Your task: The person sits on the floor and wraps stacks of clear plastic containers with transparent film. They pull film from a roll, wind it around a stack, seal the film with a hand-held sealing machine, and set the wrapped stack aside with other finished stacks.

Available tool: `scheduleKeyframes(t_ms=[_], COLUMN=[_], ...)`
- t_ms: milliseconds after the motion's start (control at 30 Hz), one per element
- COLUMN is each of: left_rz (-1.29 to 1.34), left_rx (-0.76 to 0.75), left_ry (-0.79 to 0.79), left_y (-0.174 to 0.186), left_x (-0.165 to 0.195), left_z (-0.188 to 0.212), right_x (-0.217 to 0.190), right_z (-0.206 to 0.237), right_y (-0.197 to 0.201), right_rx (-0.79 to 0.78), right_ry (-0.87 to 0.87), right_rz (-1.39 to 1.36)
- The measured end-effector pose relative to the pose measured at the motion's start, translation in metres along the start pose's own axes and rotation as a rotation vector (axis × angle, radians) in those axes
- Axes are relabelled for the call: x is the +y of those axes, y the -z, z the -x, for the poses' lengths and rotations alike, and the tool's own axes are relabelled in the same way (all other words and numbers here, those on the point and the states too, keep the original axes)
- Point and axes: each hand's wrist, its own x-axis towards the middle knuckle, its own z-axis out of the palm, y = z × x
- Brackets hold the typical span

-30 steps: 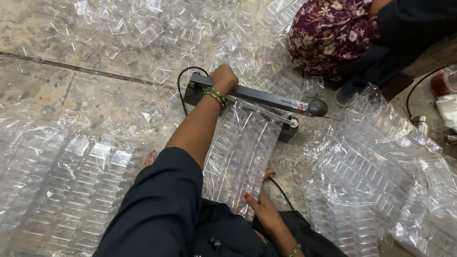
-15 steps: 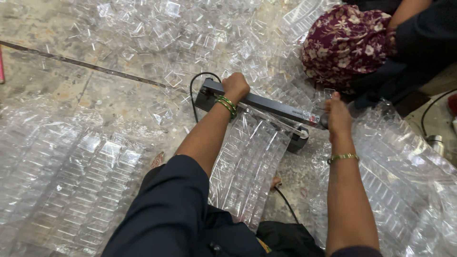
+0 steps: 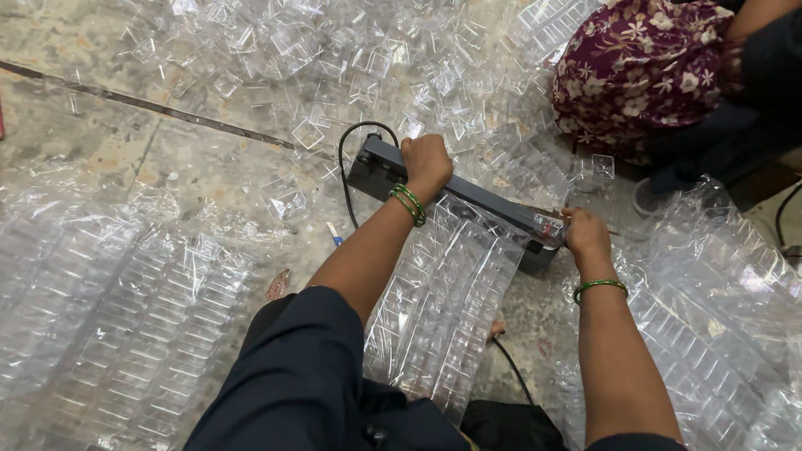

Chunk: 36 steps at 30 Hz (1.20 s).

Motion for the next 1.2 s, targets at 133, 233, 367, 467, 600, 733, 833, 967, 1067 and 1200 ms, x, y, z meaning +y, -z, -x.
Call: scheduleKeyframes(t_ms=[133,233,367,467,600,733,833,967,1067,1200], left_rz=[0.017,0.003,-0.017,-0.024,-0.034,-0.065,0.019,0.568,0.415,0.379], left_rx=[0.029,-0.013,0.002,-0.012,-0.019,-0.062,-0.102,-0.008,0.143,0.118], left_ry=[-0.002,0.021,0.008,0.018,0.019,0.019,0.025,-0.413,-0.574,-0.288], left_y=[-0.009,-0.012,-0.010,-0.006,0.001,0.010,0.025,0.066,0.093,0.109], left_x=[-0.005,-0.006,-0.005,-0.004,0.000,0.005,0.007,-0.005,-0.033,-0.075], left_z=[-0.001,-0.001,-0.003,-0.001,0.002,0.007,0.010,0.025,0.071,0.174], right_x=[0.002,0.001,-0.001,0.000,-0.002,-0.012,-0.024,-0.043,-0.056,-0.064], right_z=[0.003,0.006,0.006,0.007,0.009,0.013,0.017,0.020,0.023,0.040], right_y=[-0.004,-0.006,-0.010,-0.013,-0.014,-0.008,0.000,0.012,0.022,0.033], right_rx=[-0.026,0.024,0.055,0.092,0.135,0.169,0.191,0.217,0.238,0.363], right_ry=[-0.283,-0.192,-0.356,-0.367,-0.350,-0.381,-0.403,-0.440,-0.467,-0.257], right_rz=[-0.319,-0.302,-0.434,-0.443,-0.373,-0.343,-0.280,-0.177,-0.137,-0.608])
